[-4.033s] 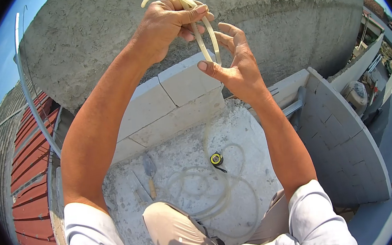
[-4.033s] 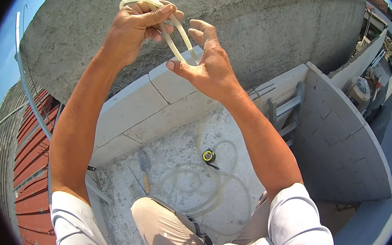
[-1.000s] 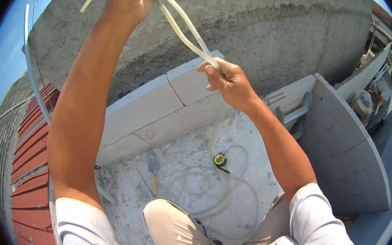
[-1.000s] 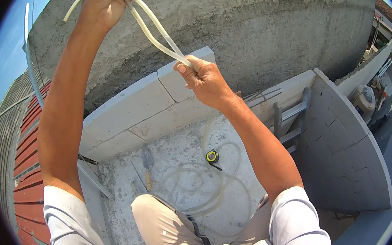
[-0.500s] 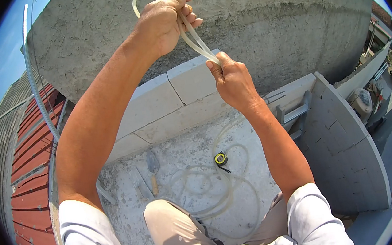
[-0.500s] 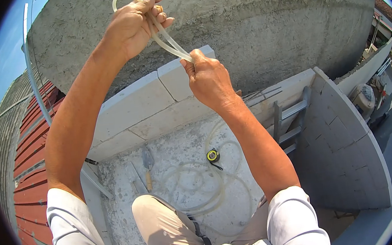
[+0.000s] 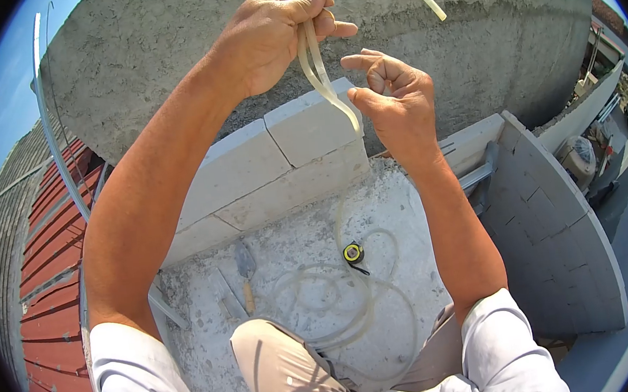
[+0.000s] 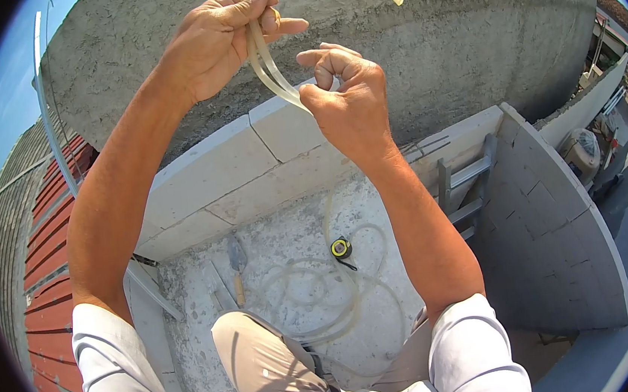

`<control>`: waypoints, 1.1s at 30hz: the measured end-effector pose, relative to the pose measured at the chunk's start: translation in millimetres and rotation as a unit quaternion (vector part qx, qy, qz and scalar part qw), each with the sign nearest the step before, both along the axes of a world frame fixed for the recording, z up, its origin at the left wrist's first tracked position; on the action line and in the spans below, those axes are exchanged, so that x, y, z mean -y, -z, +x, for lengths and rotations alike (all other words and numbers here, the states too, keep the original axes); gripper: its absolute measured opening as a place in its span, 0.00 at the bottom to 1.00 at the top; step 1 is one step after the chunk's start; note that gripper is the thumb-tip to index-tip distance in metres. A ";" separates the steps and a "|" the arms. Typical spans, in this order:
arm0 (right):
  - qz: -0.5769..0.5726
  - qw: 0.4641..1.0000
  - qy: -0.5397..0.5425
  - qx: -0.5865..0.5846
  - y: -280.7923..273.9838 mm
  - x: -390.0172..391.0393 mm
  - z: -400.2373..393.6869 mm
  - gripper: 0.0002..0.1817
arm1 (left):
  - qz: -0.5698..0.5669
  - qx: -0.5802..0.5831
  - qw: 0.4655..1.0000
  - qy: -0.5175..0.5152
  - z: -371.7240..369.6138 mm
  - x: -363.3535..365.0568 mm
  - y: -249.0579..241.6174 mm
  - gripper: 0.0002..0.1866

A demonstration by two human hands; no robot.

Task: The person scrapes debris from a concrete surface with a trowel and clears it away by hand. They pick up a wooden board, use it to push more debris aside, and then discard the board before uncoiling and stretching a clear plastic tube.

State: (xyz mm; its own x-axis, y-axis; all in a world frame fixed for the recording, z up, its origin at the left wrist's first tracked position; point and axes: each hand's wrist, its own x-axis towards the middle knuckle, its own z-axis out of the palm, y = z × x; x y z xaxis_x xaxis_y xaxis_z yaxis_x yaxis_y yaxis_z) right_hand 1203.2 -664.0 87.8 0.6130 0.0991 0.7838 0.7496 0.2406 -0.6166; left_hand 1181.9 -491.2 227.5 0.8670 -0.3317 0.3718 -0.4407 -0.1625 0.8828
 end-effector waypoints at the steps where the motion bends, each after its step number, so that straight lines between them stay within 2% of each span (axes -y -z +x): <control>1: -0.012 1.000 0.016 0.009 -0.1 0.1 -0.3 0.13 | -0.003 -0.007 1.000 -0.006 -5.4 6.3 1.7 0.15; 3: -0.035 0.998 0.054 0.015 -3.2 -2.9 -6.5 0.13 | -0.001 -0.014 1.000 -0.014 -9.5 13.8 2.1 0.15; 5: -0.002 0.998 0.058 -0.028 -8.1 -6.3 -17.9 0.13 | 0.010 -0.017 1.000 -0.018 -9.3 16.7 2.4 0.15; 8: 0.061 0.993 0.014 -0.104 -17.0 -2.3 -26.3 0.12 | 0.014 0.015 1.000 -0.019 -4.8 16.0 -0.4 0.15; 12: -0.039 0.996 0.012 -0.073 -12.8 11.9 -12.0 0.08 | 0.005 0.012 1.000 -0.024 -1.1 17.9 4.2 0.15; 13: -0.055 0.998 0.005 -0.027 -13.1 13.5 -11.0 0.09 | -0.003 0.000 1.000 -0.021 -0.3 18.6 6.2 0.15; 15: -0.044 0.999 -0.030 -0.006 -10.9 16.9 -3.9 0.18 | -0.051 -0.041 0.998 -0.008 0.0 19.6 7.1 0.15; 17: 0.008 0.995 -0.087 -0.054 -4.9 22.0 12.7 0.32 | -0.129 -0.095 0.987 0.010 4.5 15.6 -7.2 0.15; 20: -0.112 0.981 -0.117 -0.104 -2.2 34.6 9.7 0.50 | -0.240 -0.174 0.954 0.037 24.4 -6.1 -38.1 0.14; 21: -0.186 0.977 -0.079 -0.066 8.7 34.4 19.0 0.59 | -0.309 -0.373 0.856 0.181 26.3 -21.9 -56.1 0.16; 23: -0.167 0.975 -0.129 -0.075 33.5 21.2 31.9 0.62 | -0.263 -0.170 0.948 0.047 17.9 -12.8 -64.0 0.16; 24: -0.157 0.972 -0.154 -0.079 39.4 15.1 34.3 0.64 | -0.233 -0.063 0.970 -0.021 8.8 -3.1 -68.4 0.16; 27: -0.147 0.962 -0.196 -0.117 57.2 -2.0 40.1 0.67 | -0.387 -0.281 0.875 0.073 26.0 -48.3 -102.5 0.14; 29: -0.151 0.954 -0.221 -0.133 58.2 -8.5 34.8 0.70 | -0.274 -0.116 0.955 0.025 13.8 -34.5 -99.3 0.13; 30: -0.141 0.952 -0.229 -0.143 54.3 -10.6 27.8 0.70 | -0.211 -0.030 0.977 0.001 6.0 -25.1 -99.0 0.12; 33: -0.087 0.941 -0.285 -0.159 47.7 -17.6 18.4 0.73 | -0.188 -0.141 0.968 0.088 4.0 -38.6 -116.3 0.11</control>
State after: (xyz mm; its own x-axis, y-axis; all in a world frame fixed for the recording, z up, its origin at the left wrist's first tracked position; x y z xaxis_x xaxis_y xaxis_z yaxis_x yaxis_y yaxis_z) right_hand 1221.6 -646.3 40.1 0.6226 0.5919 0.5119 0.3010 0.4227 -0.8548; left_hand 1185.9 -452.6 343.8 0.8937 -0.3708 0.2527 -0.1660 0.2500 0.9539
